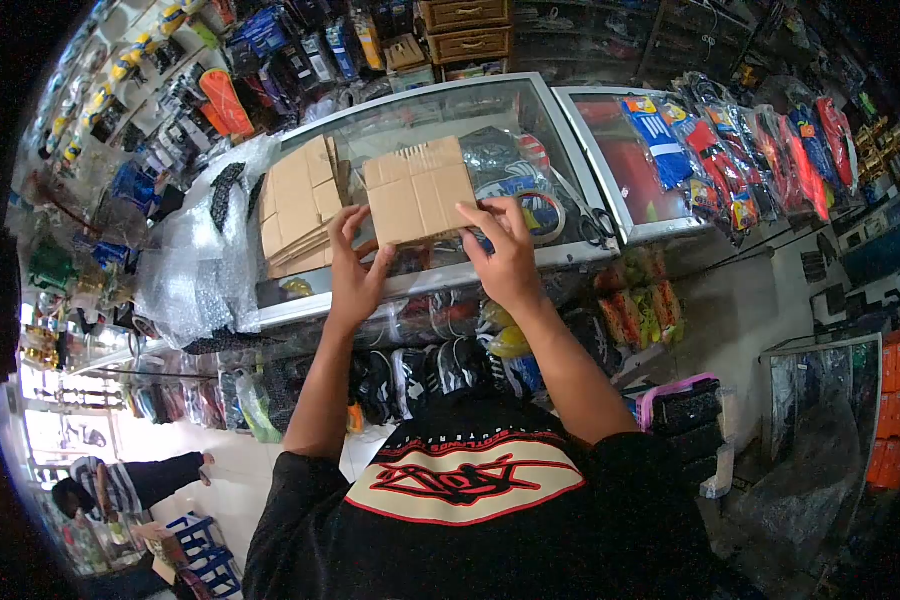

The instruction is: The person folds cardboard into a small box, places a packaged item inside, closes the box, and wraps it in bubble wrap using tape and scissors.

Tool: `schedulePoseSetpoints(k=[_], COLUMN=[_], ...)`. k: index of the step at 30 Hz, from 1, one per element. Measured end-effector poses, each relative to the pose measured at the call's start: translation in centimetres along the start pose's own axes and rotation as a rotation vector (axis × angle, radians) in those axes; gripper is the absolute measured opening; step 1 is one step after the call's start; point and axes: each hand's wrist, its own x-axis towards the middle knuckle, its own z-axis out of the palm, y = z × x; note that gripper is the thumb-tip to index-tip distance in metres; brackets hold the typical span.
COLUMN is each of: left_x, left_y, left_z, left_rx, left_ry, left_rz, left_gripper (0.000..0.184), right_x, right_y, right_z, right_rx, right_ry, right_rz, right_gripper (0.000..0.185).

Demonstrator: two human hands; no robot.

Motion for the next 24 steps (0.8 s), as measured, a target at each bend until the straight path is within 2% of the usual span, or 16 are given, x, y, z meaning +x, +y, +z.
schedulePoseSetpoints(k=[2,3,5,6,7,9,15,17,18,20,21,23,24], left_x=[-0.4,-0.3,-0.5,-0.5,-0.5,-0.4,-0.2,0.5,0.5,0.7,0.7,0.5,0.8], left_y=[-1.2,-0.7,0.4,1.4,1.4,1.4,5.7,4.8,5.0,5.6,5.5,4.4,3.8], left_z=[0.7,0.8,0.7,0.9,0.9,1.0,1.5,2.0,1.8,1.0,1.2,1.6,1.7], left_rx=[-0.029,-0.029,0.298,0.358,0.359,0.351,0.272,0.041,0.040,0.418,0.418,0.339,0.296], left_ry=[0.065,0.065,-0.064,-0.015,-0.015,0.149,0.122,0.071,0.068,-0.066,-0.067,-0.108,-0.102], left_rz=[0.194,0.193,0.298,0.285,0.284,0.369,0.449,0.482,0.484,0.534,0.540,0.393,0.334], left_gripper=[0.088,0.088,0.073,0.065,0.065,0.070,0.078,0.072,0.072,0.067,0.067,0.065,0.072], right_x=[0.5,0.8,1.0,1.2,1.4,2.0,4.6,5.7,5.8,5.8,5.7,5.3,5.3], right_y=[-0.1,-0.1,-0.2,-0.5,-0.9,-2.2,-5.8,-6.7,-5.9,-4.9,-4.2,-2.9,-2.6], right_z=[-0.1,-0.1,-0.2,-0.3,-0.6,-1.2,-3.1,-4.0,-3.8,-3.4,-3.2,-2.4,-2.1], right_rx=[-0.043,-0.042,-0.043,-0.042,-0.016,0.009,0.169,0.139,0.115,0.120,0.129,0.085,0.082], right_ry=[0.051,0.051,0.080,0.079,0.054,0.035,0.121,0.024,0.023,0.005,-0.017,-0.030,-0.021], right_rz=[0.003,0.003,0.019,0.020,0.031,0.040,0.099,0.224,0.217,0.273,0.331,0.355,0.355], right_gripper=[0.048,0.048,0.044,0.044,0.044,0.043,0.036,0.034,0.035,0.035,0.036,0.036,0.035])
